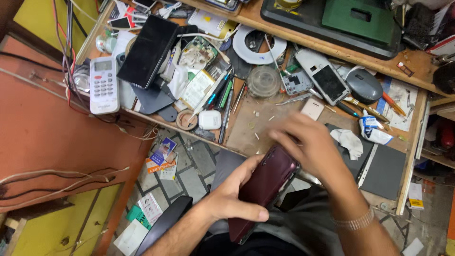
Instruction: The person disassembles a purple smartphone, removes the back cover, and uses a red screwdriver to unscrew internal components. They then reassemble the device by reconnecting the battery and securing the back cover.
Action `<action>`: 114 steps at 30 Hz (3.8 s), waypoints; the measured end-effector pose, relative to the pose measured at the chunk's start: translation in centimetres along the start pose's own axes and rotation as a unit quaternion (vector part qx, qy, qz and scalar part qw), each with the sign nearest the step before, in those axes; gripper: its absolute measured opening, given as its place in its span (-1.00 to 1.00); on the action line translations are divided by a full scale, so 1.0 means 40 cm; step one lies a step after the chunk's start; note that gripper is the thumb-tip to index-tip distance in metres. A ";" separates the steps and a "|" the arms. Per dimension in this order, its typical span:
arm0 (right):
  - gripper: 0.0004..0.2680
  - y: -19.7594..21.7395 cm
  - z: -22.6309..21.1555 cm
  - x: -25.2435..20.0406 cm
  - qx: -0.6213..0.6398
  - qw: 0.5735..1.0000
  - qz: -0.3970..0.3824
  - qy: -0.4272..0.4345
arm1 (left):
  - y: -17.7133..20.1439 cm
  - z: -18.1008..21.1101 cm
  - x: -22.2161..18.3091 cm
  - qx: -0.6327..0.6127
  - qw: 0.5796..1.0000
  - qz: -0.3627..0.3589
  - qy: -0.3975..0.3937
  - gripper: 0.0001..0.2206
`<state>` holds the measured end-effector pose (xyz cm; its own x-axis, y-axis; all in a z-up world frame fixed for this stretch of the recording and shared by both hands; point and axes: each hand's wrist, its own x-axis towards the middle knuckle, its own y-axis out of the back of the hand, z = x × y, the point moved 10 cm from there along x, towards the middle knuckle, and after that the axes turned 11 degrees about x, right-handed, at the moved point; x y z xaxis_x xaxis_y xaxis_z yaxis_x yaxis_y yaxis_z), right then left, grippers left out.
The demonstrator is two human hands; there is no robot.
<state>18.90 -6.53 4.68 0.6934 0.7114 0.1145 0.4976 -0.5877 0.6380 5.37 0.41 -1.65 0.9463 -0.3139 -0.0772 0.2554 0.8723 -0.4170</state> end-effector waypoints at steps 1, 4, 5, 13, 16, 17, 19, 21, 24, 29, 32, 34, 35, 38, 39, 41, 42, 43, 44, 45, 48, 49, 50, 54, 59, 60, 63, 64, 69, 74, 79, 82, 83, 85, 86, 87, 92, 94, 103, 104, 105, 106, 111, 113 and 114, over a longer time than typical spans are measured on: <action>-0.83 -0.025 -0.048 0.048 0.026 0.996 -0.008 0.087 | 0.019 -0.011 -0.009 -0.019 0.999 0.040 0.003 0.00; -0.73 -0.153 -0.072 0.182 0.001 0.985 -0.126 0.122 | 0.062 -0.033 -0.020 -0.111 0.987 0.112 -0.005 0.04; -0.73 -0.184 -0.062 0.213 -0.037 0.982 -0.156 0.103 | 0.073 -0.031 -0.021 -0.167 0.980 0.105 -0.015 0.05; -0.85 -0.168 -0.071 0.281 -0.144 0.979 -0.102 0.106 | 0.104 0.021 -0.036 -0.169 0.978 0.109 -0.045 0.00; -0.81 -0.183 -0.037 0.303 -0.186 0.975 -0.120 0.025 | 0.093 0.024 -0.031 -0.174 0.979 0.102 -0.014 0.04; -0.81 -0.189 -0.037 0.310 -0.194 0.974 -0.117 0.018 | 0.094 0.028 -0.029 -0.173 0.979 0.104 -0.015 0.05; -0.82 -0.192 -0.046 0.316 -0.186 0.976 -0.107 0.026 | 0.099 0.036 -0.028 -0.167 0.979 0.114 -0.020 0.05; -0.81 -0.195 -0.067 0.320 -0.153 0.982 -0.094 0.058 | 0.108 0.041 -0.031 -0.157 0.978 0.133 -0.031 0.02; -0.78 -0.210 -0.076 0.324 -0.135 0.981 -0.114 0.084 | 0.122 0.030 -0.036 -0.131 0.975 0.179 -0.020 -0.03; -0.85 -0.224 -0.067 0.336 -0.134 0.977 -0.135 0.096 | 0.117 0.041 -0.029 -0.131 0.974 0.183 -0.038 -0.05; -0.87 -0.239 -0.068 0.333 -0.162 0.968 -0.145 0.122 | 0.102 0.048 -0.015 -0.152 0.973 0.163 -0.053 -0.05; -0.89 -0.252 -0.082 0.327 -0.192 0.956 -0.139 0.170 | 0.093 0.053 -0.010 -0.166 0.973 0.146 -0.068 -0.04; -0.90 -0.257 -0.095 0.322 -0.206 0.947 -0.130 0.207 | 0.092 0.054 -0.008 -0.173 0.973 0.138 -0.072 -0.03; -0.89 -0.261 -0.109 0.309 -0.232 0.921 -0.137 0.282 | 0.092 0.041 -0.007 -0.201 0.969 0.129 -0.066 -0.03; -0.89 -0.261 -0.111 0.306 -0.237 0.912 -0.146 0.301 | 0.096 0.034 -0.007 -0.211 0.967 0.129 -0.060 -0.04; -0.90 -0.257 -0.095 0.314 -0.232 0.920 -0.162 0.271 | 0.101 0.021 -0.011 -0.227 0.964 0.129 -0.054 -0.06; -0.91 -0.257 -0.089 0.317 -0.228 0.923 -0.171 0.257 | 0.103 0.015 -0.013 -0.235 0.962 0.130 -0.051 -0.07; -0.91 -0.261 -0.091 0.317 -0.235 0.922 -0.171 0.255 | 0.103 0.014 -0.015 -0.238 0.962 0.126 -0.055 -0.08; -0.91 -0.265 -0.091 0.317 -0.242 0.921 -0.171 0.252 | 0.102 0.013 -0.017 -0.240 0.961 0.121 -0.059 -0.09; -0.90 -0.270 -0.091 0.319 -0.248 0.920 -0.171 0.249 | 0.102 0.014 -0.017 -0.242 0.961 0.117 -0.063 -0.10; -0.90 -0.298 -0.083 0.318 -0.296 0.901 -0.183 0.258 | 0.106 0.010 -0.027 -0.228 0.964 0.126 -0.054 -0.10; -0.92 -0.290 -0.092 0.315 -0.273 0.904 -0.167 0.283 | 0.108 0.011 -0.032 -0.219 0.966 0.129 -0.053 -0.10; -0.93 -0.277 -0.097 0.311 -0.252 0.904 -0.153 0.309 | 0.109 0.011 -0.035 -0.211 0.967 0.131 -0.053 -0.10; -0.89 -0.138 -0.071 0.294 -0.001 0.962 -0.030 0.273 | 0.114 -0.001 -0.042 -0.211 0.964 0.153 -0.045 -0.10; -0.88 -0.027 0.175 0.175 0.471 0.867 0.090 -0.134 | 0.123 -0.014 -0.039 -0.196 0.967 0.161 -0.031 -0.05; -0.87 -0.003 0.187 0.138 0.496 0.851 0.102 -0.139 | 0.126 -0.017 -0.030 -0.191 0.968 0.161 -0.023 -0.04; -0.85 0.059 0.195 0.032 0.544 0.813 0.147 -0.150 | 0.115 -0.024 0.005 -0.177 0.972 0.155 0.005 -0.01; -0.86 0.078 0.184 0.000 0.542 0.809 0.167 -0.153 | 0.100 -0.019 0.018 -0.172 0.975 0.142 0.003 0.00; -0.89 0.207 0.004 -0.186 0.568 0.780 0.257 -0.056 | 0.025 0.017 0.072 -0.157 0.984 0.082 -0.010 0.03; -0.86 0.309 -0.184 -0.339 0.502 0.838 0.196 0.088 | -0.033 0.043 0.078 -0.147 0.988 0.054 -0.012 0.06; -0.82 0.276 -0.221 -0.258 0.087 0.953 0.274 0.091 | -0.046 0.065 0.085 -0.121 0.990 0.067 -0.026 0.09; -0.83 0.206 -0.222 -0.174 -0.035 0.964 0.208 0.159 | -0.056 0.061 0.089 -0.113 0.991 0.067 -0.022 0.09; -0.83 0.184 -0.225 -0.164 -0.055 0.963 0.184 0.191 | -0.060 0.062 0.092 -0.100 0.993 0.063 -0.024 0.09; -0.81 0.152 -0.210 -0.147 -0.076 0.964 0.140 0.211 | -0.065 0.062 0.089 -0.083 0.995 0.057 -0.021 0.09; -0.79 0.137 -0.207 -0.142 -0.088 0.964 0.118 0.221 | -0.067 0.061 0.087 -0.078 0.995 0.054 -0.017 0.09; -0.78 0.128 -0.200 -0.138 -0.101 0.965 0.102 0.218 | -0.069 0.060 0.086 -0.073 0.996 0.052 -0.012 0.09; -0.77 0.099 -0.176 -0.128 -0.122 0.972 0.043 0.197 | -0.066 0.040 0.087 -0.066 0.997 0.048 0.004 0.09; -0.75 0.100 -0.172 -0.130 -0.120 0.972 0.043 0.199 | -0.066 0.039 0.089 -0.062 0.997 0.042 0.004 0.10; -0.77 0.176 -0.069 -0.145 0.086 0.975 0.198 0.053 | -0.068 0.047 0.085 -0.064 0.997 0.029 0.015 0.09; -0.75 0.184 -0.039 -0.143 0.117 0.970 0.215 0.014 | -0.071 0.046 0.087 -0.066 0.997 0.027 0.013 0.09; -0.74 0.163 -0.006 -0.123 0.187 0.965 0.181 -0.022 | -0.073 0.045 0.089 -0.067 0.997 0.026 0.011 0.08; -0.73 0.139 0.027 -0.103 0.254 0.954 0.149 -0.058 | -0.074 0.040 0.090 -0.056 0.998 0.025 0.018 0.08; -0.84 0.067 0.092 -0.094 0.244 0.959 0.053 -0.131 | -0.076 0.008 0.086 -0.006 0.998 0.035 0.044 0.07; -0.87 0.037 0.120 -0.109 0.322 0.929 0.067 -0.167 | -0.079 -0.005 0.079 0.001 0.998 0.036 0.047 0.08; -0.88 0.029 0.127 -0.115 0.346 0.919 0.079 -0.170 | -0.080 -0.011 0.078 0.005 0.998 0.035 0.048 0.09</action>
<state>18.92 -12.42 1.02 0.8500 0.5033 -0.1558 0.5072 -0.8617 -0.0163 7.42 -3.51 -0.94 0.9388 -0.2854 -0.1929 0.1909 0.8972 -0.3982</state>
